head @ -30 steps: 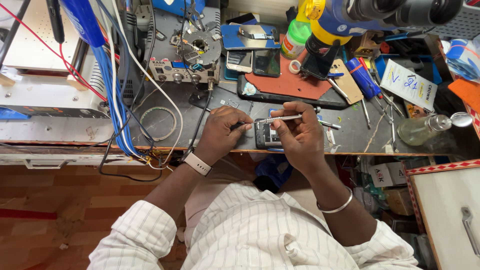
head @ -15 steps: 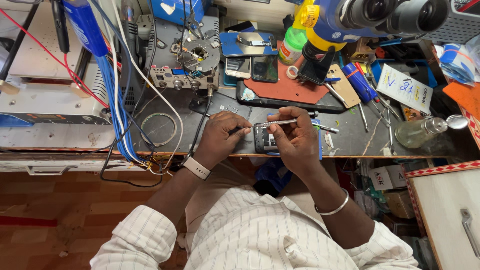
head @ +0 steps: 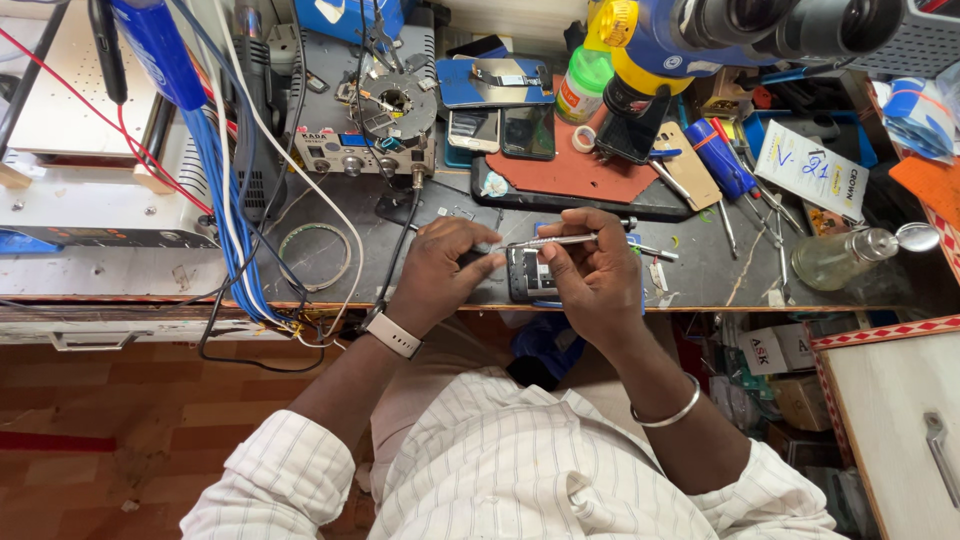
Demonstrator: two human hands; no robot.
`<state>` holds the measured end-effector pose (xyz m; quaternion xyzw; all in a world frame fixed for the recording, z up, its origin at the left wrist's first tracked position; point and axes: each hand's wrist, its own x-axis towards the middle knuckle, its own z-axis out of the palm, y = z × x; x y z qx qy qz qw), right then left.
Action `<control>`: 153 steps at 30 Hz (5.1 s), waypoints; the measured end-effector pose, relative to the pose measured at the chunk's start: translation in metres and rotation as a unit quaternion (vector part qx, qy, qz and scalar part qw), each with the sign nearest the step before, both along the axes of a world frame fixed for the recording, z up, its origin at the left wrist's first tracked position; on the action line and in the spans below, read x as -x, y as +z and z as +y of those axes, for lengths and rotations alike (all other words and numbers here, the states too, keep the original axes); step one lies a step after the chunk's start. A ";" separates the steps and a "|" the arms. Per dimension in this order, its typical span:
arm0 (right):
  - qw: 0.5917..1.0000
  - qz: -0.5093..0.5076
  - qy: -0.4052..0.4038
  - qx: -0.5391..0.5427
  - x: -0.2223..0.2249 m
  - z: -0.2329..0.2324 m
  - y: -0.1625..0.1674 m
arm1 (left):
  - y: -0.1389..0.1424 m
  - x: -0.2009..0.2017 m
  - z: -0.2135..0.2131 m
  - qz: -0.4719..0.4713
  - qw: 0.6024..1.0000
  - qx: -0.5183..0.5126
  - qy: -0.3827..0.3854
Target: The person sits at a cluttered repair workbench and repairs a disassembled smartphone. They use a screwdriver to unscrew and re-tighten screws on the phone's rear housing, reposition the phone repeatedly, and handle small components while working over a blue mat.
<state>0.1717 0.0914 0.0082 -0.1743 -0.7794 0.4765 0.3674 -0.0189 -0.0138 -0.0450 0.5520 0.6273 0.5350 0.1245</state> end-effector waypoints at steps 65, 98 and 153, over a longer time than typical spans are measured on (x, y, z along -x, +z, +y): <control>0.897 -0.204 -0.014 -0.392 0.016 0.000 0.032 | -0.004 -0.010 0.002 0.165 0.985 0.020 -0.039; 0.992 -0.112 0.021 -0.049 0.058 -0.003 0.011 | -0.013 0.006 0.001 -0.197 0.964 -0.171 0.046; 0.999 -0.022 0.008 0.023 0.011 0.001 0.009 | 0.005 0.003 -0.002 -0.081 0.996 -0.015 0.013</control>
